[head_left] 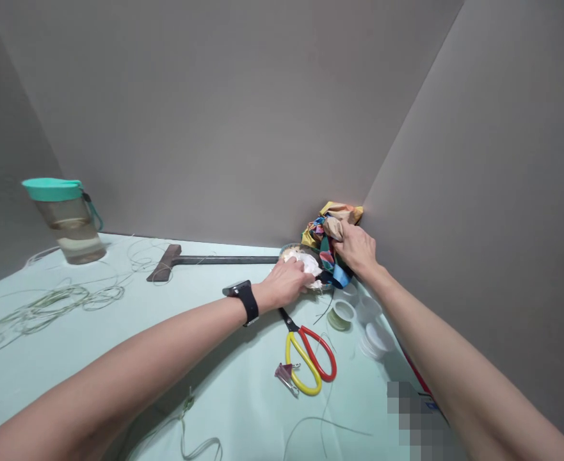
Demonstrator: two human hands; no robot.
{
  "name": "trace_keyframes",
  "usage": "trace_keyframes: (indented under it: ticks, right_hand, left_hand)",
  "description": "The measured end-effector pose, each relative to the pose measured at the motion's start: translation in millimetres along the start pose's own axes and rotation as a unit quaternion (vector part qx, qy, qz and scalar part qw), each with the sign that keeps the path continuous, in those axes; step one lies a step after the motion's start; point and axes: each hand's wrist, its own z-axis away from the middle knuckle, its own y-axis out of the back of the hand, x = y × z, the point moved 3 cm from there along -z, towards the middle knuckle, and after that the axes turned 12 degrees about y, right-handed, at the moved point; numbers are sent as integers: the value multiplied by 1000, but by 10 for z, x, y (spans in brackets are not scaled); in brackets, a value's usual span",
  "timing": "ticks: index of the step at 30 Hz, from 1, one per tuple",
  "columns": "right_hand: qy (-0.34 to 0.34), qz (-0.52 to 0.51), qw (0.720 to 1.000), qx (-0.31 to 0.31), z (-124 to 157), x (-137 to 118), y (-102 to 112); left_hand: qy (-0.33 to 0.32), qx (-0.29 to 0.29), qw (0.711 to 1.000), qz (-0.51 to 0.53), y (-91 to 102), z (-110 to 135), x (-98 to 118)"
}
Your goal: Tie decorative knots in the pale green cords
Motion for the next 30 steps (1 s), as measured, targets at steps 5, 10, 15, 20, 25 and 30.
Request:
trace_keyframes:
  ticks: [5,10,15,20,25,30]
  right_hand:
    - [-1,0,1000,-8,53,-10,-40]
    - [5,-8,1000,-8,68,18,-66]
    - [2,-15,999,28,73,43,-89]
    - [-33,-9,991,126,64,108,87]
    - [-62,-8,976,210,29,190,454]
    - [-49,-37,965,255,10,108,788]
  left_hand:
    - [43,20,990,131,-2,-239,-147]
    - [99,91,950,281,381,-394,-345]
    - [131,127,898,399,711,-384,-545]
    - [157,156,864,453,682,-390,-671]
    - [168,149,848,480,499,-439,-668]
    - [143,79,840,517,451,-437,-414]
